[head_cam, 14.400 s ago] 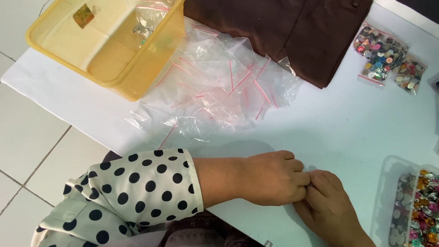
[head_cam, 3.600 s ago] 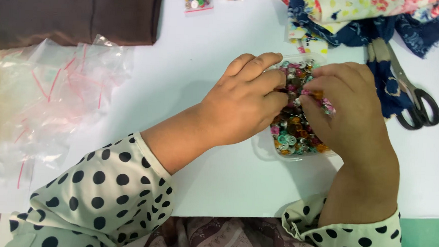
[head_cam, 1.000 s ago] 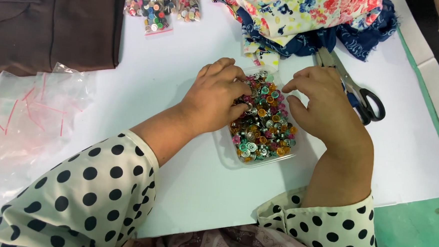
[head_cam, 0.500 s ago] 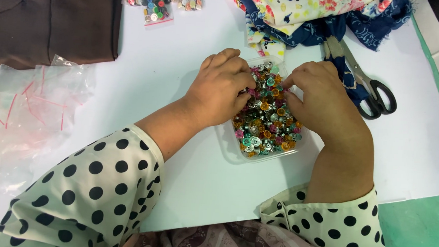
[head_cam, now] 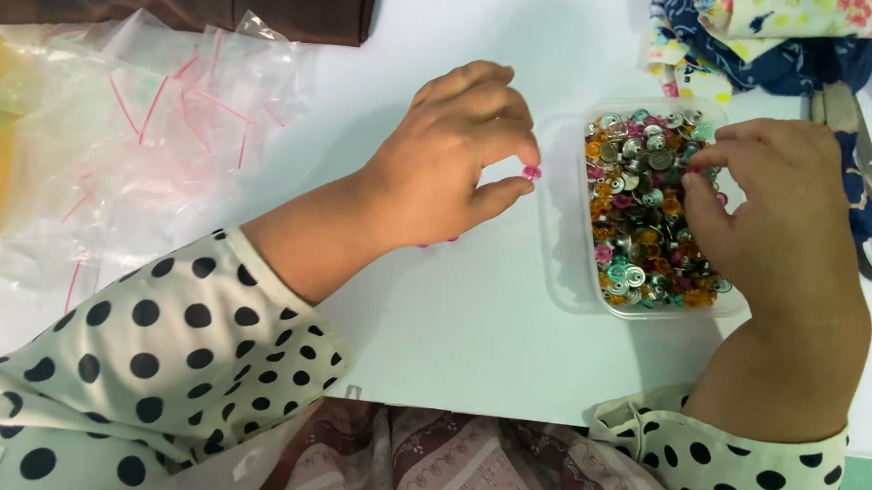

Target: Sorting colorful buttons from a container and placing them into small plastic bags

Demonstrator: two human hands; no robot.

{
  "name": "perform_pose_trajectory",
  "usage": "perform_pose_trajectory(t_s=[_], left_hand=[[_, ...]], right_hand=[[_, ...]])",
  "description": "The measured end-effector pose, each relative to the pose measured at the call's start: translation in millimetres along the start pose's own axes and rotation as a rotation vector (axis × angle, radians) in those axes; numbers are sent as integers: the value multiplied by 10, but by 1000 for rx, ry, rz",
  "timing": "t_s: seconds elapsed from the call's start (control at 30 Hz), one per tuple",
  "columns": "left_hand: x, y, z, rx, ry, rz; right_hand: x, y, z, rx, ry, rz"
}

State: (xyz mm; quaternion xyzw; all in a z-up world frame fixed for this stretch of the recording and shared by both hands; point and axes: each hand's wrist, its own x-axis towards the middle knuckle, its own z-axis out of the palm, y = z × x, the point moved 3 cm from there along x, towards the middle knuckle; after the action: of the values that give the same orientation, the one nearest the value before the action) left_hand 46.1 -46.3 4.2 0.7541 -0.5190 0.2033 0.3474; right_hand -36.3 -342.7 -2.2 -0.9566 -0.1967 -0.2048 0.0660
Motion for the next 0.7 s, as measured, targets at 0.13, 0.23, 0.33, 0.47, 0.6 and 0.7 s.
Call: perform_pose_trajectory(t_s=[0.13,0.23,0.33,0.47,0.6,0.7], left_hand=[[-415,-1,-242,-52,-23,-70],[-715,-149,-283,-19,-84,-134],[-1047,-345,-191,27,-119,-176],[-1114,-433,-87,134,-39,-117],[-1148,-426,-99,97,-39,-127],[-1177,-368,-129,96,-137,-139]], right_hand=[[211,-568,-105,-18,210,-155],[400,-1245,-73,85,284,-267],[502,-1819,116,200,184,-403],[480,-2097,549,175,315,-477],[558,-1954,647,107,249,-470],[531,-1940,667,46,203,-425]])
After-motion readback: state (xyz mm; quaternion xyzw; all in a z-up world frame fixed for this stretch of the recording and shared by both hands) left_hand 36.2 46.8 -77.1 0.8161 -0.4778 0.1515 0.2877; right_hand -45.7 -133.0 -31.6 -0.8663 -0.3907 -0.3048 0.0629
